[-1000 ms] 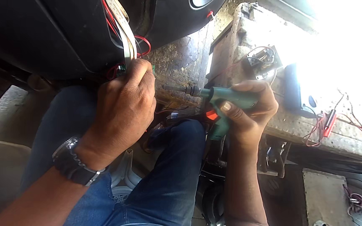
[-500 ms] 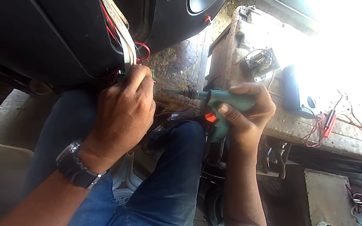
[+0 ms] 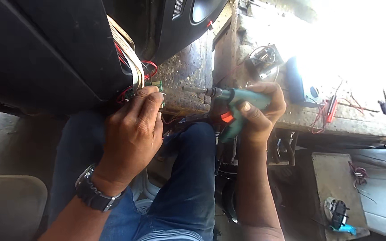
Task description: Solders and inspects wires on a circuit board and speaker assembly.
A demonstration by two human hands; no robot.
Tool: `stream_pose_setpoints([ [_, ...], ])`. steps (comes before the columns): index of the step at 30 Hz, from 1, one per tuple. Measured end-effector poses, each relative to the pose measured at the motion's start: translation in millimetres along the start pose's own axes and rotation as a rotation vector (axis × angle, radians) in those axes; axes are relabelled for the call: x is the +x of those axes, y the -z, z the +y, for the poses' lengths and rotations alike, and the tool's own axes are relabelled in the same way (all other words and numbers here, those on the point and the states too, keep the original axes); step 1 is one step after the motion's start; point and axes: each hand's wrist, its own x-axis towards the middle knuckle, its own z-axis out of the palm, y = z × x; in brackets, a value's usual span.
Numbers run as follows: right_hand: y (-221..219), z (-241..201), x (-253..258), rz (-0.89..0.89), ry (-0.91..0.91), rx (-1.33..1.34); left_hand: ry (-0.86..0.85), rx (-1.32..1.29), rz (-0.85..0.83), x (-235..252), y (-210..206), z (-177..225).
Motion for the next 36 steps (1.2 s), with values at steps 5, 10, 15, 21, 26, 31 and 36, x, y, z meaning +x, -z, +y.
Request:
stream_pose_setpoints([
  [5, -0.7, -0.1, 0.9, 0.046, -0.031, -0.001, 0.011, -0.025, -0.017, -0.3, 0.6, -1.1],
  [10, -1.9, 0.3, 1.6, 0.066, -0.049, -0.002, 0.018, -0.044, -0.009, -0.3, -2.4, -3.1],
  [15, -0.8, -0.4, 2.8, 0.079, -0.079, -0.002, 0.010, -0.062, 0.015, 1.8, -3.8, -4.2],
  [21, -1.0, 1.3, 3.3, 0.080, -0.078, 0.004, 0.016, -0.053, 0.017, 2.6, -4.1, -5.2],
  [26, 0.4, 0.5, 3.4, 0.069, -0.077, 0.008, 0.018, -0.053, 0.031, 3.7, -5.5, -3.0],
  [31, -0.9, 1.6, 3.1, 0.080, -0.070, 0.048, 0.015, -0.056, 0.027, 2.7, -5.6, -3.3],
  [36, -1.4, 1.2, 2.9, 0.078, -0.069, 0.036, 0.017, -0.051, 0.045, 2.5, -7.4, -2.8],
])
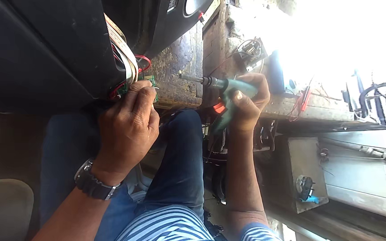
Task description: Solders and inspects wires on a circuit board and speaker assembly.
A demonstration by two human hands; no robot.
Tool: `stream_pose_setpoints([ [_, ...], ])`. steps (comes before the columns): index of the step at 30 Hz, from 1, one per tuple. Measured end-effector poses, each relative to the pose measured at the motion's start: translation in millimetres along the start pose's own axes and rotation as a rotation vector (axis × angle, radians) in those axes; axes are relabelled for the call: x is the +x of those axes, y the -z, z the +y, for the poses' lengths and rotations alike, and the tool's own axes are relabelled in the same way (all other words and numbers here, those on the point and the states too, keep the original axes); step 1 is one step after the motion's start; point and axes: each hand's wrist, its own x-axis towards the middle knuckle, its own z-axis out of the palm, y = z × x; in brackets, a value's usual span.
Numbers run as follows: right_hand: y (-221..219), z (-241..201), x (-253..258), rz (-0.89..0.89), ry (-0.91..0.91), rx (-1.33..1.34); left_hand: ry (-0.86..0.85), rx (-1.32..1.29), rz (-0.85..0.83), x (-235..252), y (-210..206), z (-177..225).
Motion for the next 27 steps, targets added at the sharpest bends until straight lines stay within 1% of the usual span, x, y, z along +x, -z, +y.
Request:
stream_pose_setpoints([
  [13, -0.4, -1.0, 0.6, 0.010, -0.010, 0.008, 0.036, 0.011, 0.060, -0.2, -5.7, 2.3],
  [27, 0.0, 0.5, -0.7, -0.002, -0.006, 0.025, 0.043, 0.019, 0.085, -1.1, -9.4, 4.7],
])
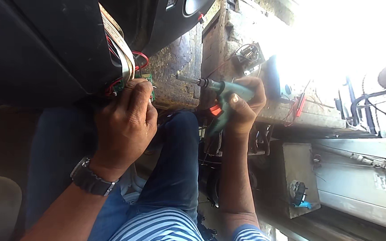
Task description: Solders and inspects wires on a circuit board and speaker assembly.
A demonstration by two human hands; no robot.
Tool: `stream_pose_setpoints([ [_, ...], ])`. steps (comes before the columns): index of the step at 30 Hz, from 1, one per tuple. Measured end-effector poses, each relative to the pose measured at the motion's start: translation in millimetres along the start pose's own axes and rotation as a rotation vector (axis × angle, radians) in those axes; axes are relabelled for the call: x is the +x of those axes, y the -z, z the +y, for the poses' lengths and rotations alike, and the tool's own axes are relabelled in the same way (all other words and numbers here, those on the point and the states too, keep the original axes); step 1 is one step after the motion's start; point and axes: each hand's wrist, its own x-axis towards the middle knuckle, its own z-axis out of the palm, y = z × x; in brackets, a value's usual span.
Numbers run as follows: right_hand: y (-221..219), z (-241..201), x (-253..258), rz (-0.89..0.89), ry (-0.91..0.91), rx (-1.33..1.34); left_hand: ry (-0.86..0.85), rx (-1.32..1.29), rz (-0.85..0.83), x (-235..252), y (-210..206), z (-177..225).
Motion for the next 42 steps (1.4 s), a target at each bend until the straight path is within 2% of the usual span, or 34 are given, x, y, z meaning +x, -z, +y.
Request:
stream_pose_setpoints([
  [15, -1, 0, 0, 0.002, 0.023, -0.005, -0.029, -0.022, -0.039, -3, 1, -4],
  [25, -1, 2, 0, 0.001, 0.044, 0.011, -0.058, -0.141, 0.013, -7, 7, -4],
  [28, 0, 3, 0, -0.015, 0.060, 0.010, -0.045, -0.173, 0.101, -16, 15, -2],
  [30, 0, 4, 0, -0.017, 0.071, 0.023, 0.031, -0.195, 0.166, -25, 21, -2],
  [32, -2, 4, 1, -0.015, 0.085, 0.036, 0.181, -0.287, 0.170, -32, 25, -1],
  [36, -3, 3, 2, -0.001, 0.102, 0.040, 0.660, -0.583, -0.053, -39, 24, 2],
  [38, -3, 2, 2, 0.008, 0.105, 0.038, 0.842, -0.774, -0.110, -36, 19, 2],
  [40, -3, 1, 1, 0.016, 0.100, 0.034, 0.878, -0.922, -0.112, -33, 15, 1],
  [42, -3, 2, 1, 0.014, 0.096, 0.041, 0.814, -0.990, -0.061, -31, 11, 2],
])
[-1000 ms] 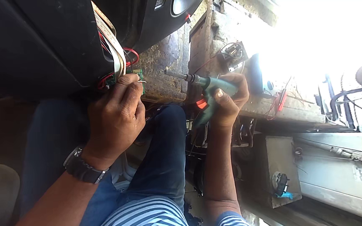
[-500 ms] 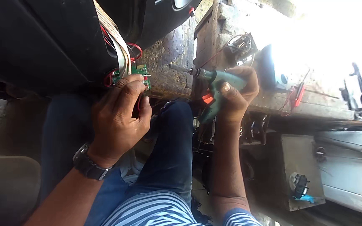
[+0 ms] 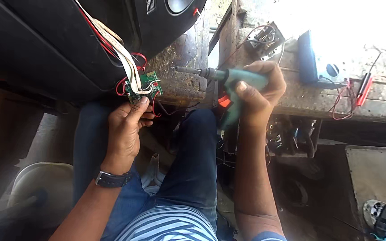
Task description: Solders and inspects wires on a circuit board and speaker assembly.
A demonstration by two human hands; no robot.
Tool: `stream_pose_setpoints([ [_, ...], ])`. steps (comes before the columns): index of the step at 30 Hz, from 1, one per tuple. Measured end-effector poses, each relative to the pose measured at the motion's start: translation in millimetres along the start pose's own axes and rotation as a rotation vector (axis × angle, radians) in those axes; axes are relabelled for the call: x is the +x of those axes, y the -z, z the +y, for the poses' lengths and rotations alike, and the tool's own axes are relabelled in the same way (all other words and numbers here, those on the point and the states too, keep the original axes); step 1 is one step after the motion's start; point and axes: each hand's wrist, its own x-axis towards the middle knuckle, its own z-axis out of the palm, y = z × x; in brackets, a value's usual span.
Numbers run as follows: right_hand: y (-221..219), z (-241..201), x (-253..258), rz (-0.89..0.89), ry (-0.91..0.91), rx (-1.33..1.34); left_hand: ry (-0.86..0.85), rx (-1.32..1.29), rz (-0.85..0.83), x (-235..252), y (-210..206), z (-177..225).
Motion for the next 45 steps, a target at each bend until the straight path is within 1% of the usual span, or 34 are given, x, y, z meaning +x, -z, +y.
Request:
stream_pose_setpoints([
  [2, 0, 0, 0, -0.007, -0.001, -0.002, -0.125, -0.006, 0.038, -1, -5, -3],
  [5, 0, 0, 0, -0.007, 0.015, -0.005, -0.317, 0.064, 0.071, -3, -11, -4],
  [7, 0, 1, -1, 0.002, 0.016, 0.010, -0.426, 0.135, 0.028, -4, -12, -1],
  [9, 0, 0, -2, 0.007, 0.015, 0.032, -0.479, 0.195, -0.019, -2, -9, 0],
  [11, -1, 1, -3, 0.015, 0.020, 0.044, -0.481, 0.255, -0.027, 2, -5, 0],
  [14, -1, 0, -4, 0.022, 0.033, 0.047, -0.474, 0.357, 0.028, 8, -1, -2],
  [22, -1, 1, -4, 0.004, 0.050, 0.051, -0.580, 0.384, 0.093, 15, -3, -3],
  [28, -1, 1, -4, -0.011, 0.067, 0.018, -0.530, 0.391, 0.116, 13, -3, -4],
  [39, -1, 1, -4, -0.020, 0.066, 0.008, -0.512, 0.402, 0.106, 13, 1, -3],
  [45, -2, -2, -5, -0.007, 0.018, 0.031, -0.487, 0.389, 0.086, 10, 4, 1],
])
